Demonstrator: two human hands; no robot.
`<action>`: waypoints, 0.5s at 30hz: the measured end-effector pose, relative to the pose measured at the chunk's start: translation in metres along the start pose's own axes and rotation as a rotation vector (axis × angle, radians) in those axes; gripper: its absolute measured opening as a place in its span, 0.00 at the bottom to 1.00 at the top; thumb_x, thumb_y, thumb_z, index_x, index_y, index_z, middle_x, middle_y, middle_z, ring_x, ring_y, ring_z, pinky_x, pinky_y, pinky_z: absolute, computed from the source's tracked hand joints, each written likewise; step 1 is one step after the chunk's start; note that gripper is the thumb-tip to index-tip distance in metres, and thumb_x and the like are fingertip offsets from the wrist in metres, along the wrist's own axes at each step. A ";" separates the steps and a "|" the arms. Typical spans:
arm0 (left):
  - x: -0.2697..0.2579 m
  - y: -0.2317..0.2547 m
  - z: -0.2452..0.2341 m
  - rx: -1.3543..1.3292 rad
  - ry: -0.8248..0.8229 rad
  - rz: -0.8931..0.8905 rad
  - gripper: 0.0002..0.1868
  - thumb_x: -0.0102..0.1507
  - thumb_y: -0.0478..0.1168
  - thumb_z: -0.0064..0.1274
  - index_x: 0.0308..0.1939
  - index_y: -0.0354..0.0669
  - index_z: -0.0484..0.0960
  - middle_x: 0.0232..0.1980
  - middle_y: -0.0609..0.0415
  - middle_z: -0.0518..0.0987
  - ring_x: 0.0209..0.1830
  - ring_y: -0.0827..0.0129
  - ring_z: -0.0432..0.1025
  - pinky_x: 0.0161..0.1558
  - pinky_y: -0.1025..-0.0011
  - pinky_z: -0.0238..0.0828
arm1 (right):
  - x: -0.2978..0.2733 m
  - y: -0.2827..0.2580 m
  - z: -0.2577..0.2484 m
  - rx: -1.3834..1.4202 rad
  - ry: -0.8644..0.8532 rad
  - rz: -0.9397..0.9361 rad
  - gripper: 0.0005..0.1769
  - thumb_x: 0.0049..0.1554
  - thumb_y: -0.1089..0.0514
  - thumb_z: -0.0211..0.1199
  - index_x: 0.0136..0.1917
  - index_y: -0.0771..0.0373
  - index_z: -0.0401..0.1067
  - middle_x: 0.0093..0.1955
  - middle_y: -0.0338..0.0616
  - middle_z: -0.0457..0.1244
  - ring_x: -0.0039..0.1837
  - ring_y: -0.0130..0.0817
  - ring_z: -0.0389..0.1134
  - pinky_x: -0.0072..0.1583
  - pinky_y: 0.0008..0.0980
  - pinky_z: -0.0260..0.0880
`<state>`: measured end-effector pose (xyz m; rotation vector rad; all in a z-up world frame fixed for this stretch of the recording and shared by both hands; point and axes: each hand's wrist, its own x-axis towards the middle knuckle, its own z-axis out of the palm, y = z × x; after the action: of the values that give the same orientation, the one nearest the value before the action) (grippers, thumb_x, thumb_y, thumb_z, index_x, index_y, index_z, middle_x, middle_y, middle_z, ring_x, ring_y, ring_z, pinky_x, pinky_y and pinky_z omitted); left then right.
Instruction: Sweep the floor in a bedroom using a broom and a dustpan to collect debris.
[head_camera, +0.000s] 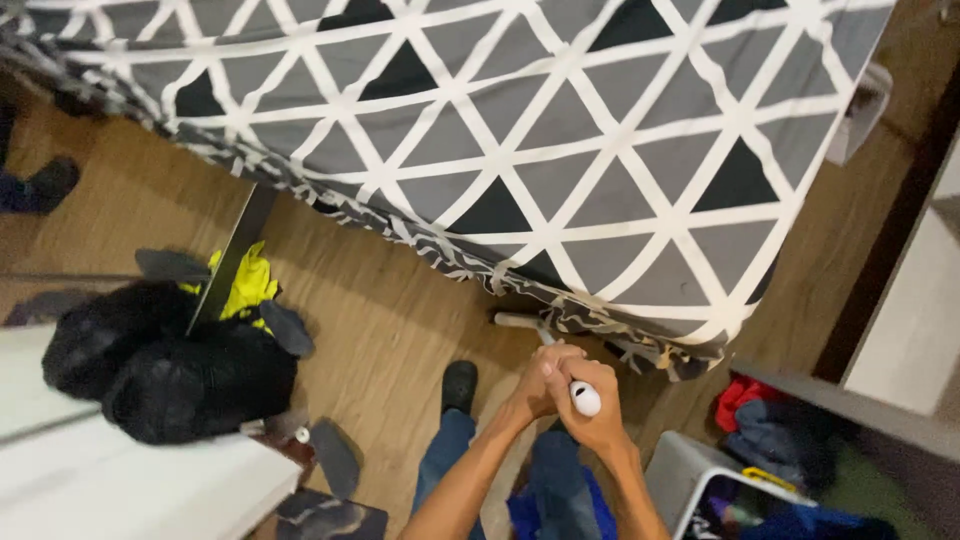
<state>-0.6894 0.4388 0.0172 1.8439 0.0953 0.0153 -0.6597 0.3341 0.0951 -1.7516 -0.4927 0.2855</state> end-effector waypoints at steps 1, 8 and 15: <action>0.000 -0.012 0.001 0.001 -0.028 0.000 0.14 0.58 0.43 0.58 0.26 0.39 0.73 0.29 0.45 0.76 0.32 0.48 0.72 0.33 0.56 0.66 | -0.003 0.009 0.008 0.001 0.025 0.013 0.21 0.57 0.63 0.65 0.27 0.65 0.61 0.26 0.41 0.55 0.30 0.29 0.54 0.34 0.31 0.55; 0.001 -0.087 0.012 -0.205 -0.023 0.156 0.24 0.62 0.35 0.62 0.19 0.40 0.61 0.21 0.52 0.60 0.22 0.65 0.56 0.28 0.63 0.52 | 0.006 0.020 0.061 -0.087 0.227 -0.107 0.20 0.53 0.67 0.67 0.25 0.63 0.60 0.25 0.42 0.55 0.29 0.36 0.56 0.35 0.34 0.55; 0.000 -0.100 0.025 -0.479 -0.054 0.089 0.20 0.63 0.34 0.57 0.25 0.39 0.61 0.24 0.54 0.60 0.25 0.69 0.56 0.30 0.63 0.55 | 0.013 0.025 0.066 -0.070 0.361 -0.179 0.19 0.54 0.67 0.65 0.28 0.63 0.59 0.30 0.44 0.56 0.37 0.41 0.58 0.43 0.36 0.59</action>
<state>-0.6935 0.4418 -0.0855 1.3676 -0.0282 0.0461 -0.6727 0.3928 0.0564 -1.7637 -0.3961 -0.1752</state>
